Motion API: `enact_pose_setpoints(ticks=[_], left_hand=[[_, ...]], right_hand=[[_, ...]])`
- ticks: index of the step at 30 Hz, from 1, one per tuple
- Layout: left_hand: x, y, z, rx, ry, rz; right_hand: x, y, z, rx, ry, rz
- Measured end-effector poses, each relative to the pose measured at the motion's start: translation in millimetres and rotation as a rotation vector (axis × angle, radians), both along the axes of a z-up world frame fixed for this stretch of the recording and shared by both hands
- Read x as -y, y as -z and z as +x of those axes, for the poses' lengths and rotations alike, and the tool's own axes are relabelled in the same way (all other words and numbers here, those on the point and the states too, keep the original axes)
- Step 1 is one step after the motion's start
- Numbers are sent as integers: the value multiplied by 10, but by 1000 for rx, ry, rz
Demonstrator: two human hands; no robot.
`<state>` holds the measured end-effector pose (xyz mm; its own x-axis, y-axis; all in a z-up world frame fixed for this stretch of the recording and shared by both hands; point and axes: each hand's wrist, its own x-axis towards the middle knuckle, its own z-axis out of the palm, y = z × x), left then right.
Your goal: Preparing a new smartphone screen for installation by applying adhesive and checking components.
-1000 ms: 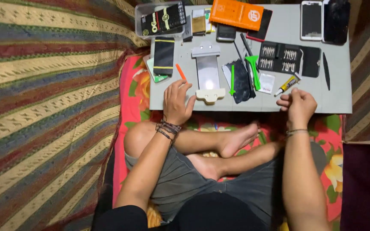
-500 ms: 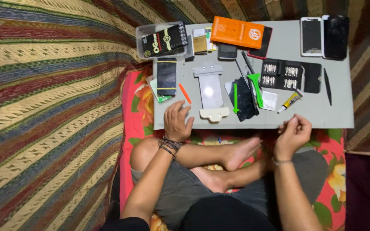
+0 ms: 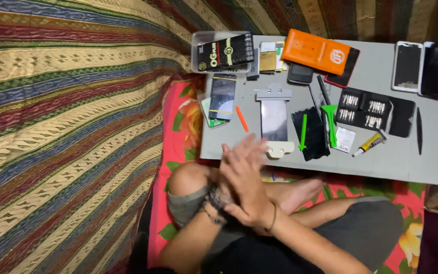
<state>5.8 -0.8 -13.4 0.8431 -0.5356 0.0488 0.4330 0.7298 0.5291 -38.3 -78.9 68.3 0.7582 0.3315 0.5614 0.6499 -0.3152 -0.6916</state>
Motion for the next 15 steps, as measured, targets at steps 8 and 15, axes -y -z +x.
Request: enact_pose_setpoints(ticks=[8, 15], left_hand=[[-105, -1283, -199, 297, -444, 335], [354, -767, 154, 723, -660, 953]], right_hand=[[455, 513, 500, -126, 263, -138], [391, -435, 23, -431, -150, 832]])
